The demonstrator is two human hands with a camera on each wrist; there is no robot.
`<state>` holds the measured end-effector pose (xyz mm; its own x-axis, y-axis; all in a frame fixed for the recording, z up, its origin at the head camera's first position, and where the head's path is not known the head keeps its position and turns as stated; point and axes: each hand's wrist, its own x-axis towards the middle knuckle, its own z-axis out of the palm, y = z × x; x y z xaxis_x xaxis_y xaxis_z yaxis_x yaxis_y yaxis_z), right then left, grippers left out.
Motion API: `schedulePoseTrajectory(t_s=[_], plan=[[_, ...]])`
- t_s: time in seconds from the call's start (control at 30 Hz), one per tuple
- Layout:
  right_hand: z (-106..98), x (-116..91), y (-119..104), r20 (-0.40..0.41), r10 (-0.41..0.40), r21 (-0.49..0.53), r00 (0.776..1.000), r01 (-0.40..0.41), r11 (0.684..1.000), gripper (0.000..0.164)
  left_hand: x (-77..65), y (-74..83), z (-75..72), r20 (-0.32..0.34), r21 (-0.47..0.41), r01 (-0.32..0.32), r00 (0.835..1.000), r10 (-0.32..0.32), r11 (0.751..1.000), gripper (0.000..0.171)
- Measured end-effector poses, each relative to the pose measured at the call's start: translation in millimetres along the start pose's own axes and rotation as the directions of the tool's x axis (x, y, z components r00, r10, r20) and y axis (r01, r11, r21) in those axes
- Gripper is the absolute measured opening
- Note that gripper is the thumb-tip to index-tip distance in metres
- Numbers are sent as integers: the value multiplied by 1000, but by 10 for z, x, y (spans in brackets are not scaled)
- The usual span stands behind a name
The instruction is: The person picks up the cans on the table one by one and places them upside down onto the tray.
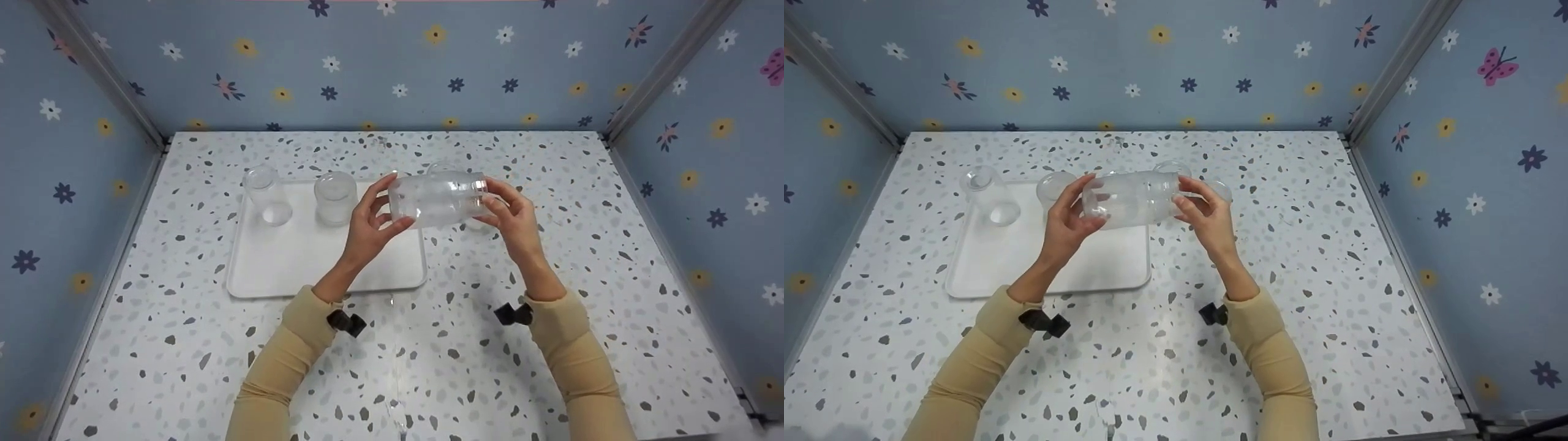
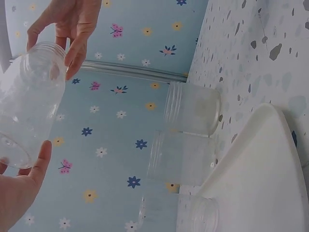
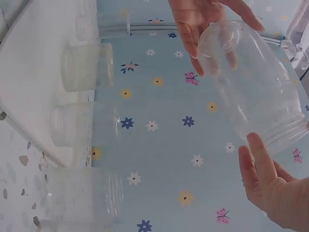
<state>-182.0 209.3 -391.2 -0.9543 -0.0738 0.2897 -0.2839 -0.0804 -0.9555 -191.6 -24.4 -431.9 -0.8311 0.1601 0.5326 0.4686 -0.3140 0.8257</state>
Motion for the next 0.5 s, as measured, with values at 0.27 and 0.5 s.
schedulePoseTrajectory(t_s=[0.27, 0.5], plan=[[4, 7, 85, 125, -14, 8, 992, 13, 1000, 46, -50, 52, -38, -73, 79, 14, 997, -9, 997, 71], [-66, 39, 153, 150, 16, -44, 989, -9, 999, 40, -80, 208, -71, -114, 160, 70, 992, -52, 985, 63]])
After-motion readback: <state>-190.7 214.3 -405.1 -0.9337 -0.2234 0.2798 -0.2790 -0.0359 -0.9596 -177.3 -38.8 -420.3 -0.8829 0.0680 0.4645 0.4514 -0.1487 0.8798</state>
